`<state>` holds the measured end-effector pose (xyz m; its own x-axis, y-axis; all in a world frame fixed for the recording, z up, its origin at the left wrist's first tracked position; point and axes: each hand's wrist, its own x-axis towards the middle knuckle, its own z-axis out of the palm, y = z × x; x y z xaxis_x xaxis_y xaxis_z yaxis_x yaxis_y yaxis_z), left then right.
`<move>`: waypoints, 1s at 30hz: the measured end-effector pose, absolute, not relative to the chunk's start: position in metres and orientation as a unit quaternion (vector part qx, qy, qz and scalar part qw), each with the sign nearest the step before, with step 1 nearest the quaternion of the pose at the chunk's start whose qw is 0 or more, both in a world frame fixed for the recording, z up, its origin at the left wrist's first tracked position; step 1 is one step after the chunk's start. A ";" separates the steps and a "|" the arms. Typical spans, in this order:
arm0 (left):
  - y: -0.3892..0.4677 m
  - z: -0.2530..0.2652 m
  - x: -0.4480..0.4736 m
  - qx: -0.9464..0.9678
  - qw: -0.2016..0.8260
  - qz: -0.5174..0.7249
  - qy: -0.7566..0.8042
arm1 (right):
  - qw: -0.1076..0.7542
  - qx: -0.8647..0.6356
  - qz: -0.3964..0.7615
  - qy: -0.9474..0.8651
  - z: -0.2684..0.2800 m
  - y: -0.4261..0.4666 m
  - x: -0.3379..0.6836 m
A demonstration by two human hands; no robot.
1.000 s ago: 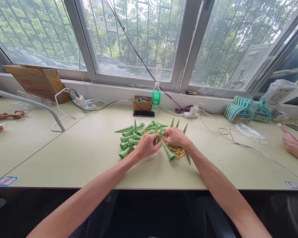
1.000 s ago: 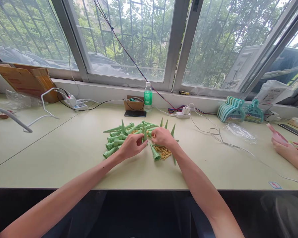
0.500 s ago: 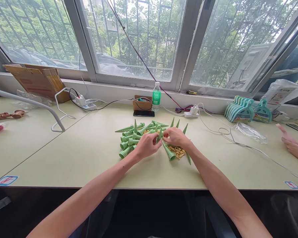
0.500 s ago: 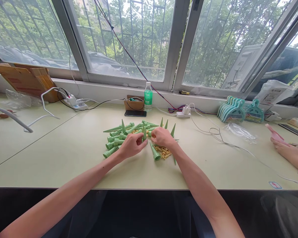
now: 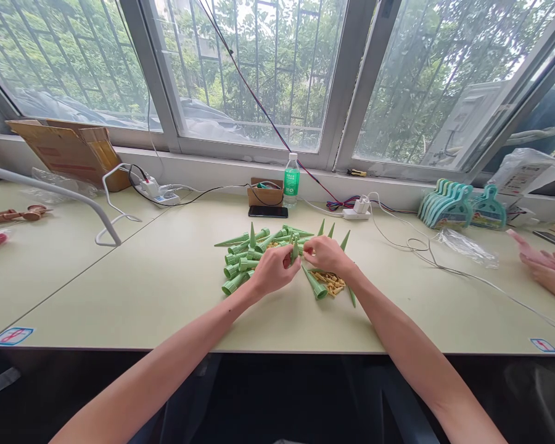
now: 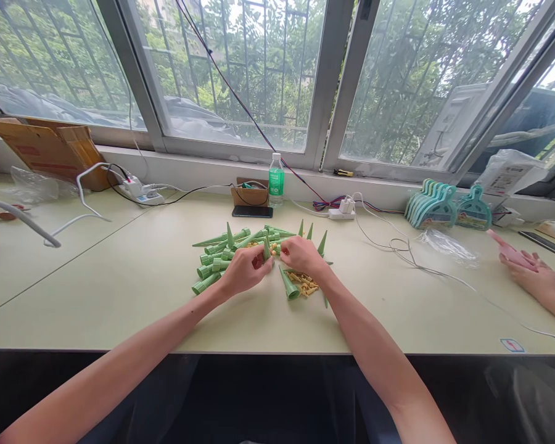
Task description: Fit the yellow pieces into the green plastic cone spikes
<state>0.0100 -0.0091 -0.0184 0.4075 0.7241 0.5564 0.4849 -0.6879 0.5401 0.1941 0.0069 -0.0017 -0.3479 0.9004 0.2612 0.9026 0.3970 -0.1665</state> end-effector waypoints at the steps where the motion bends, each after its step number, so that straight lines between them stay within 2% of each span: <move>1: -0.010 -0.017 0.010 0.824 0.156 0.404 0.365 | 0.163 -0.548 -0.004 -0.820 -0.002 0.007 0.194; 14: -0.007 -0.018 0.009 0.812 0.291 0.391 0.321 | 0.305 -0.521 -0.018 -0.797 -0.003 0.009 0.191; 30: -0.009 -0.015 0.009 0.759 0.376 0.426 0.319 | 0.454 -0.435 0.010 -0.778 -0.002 0.004 0.186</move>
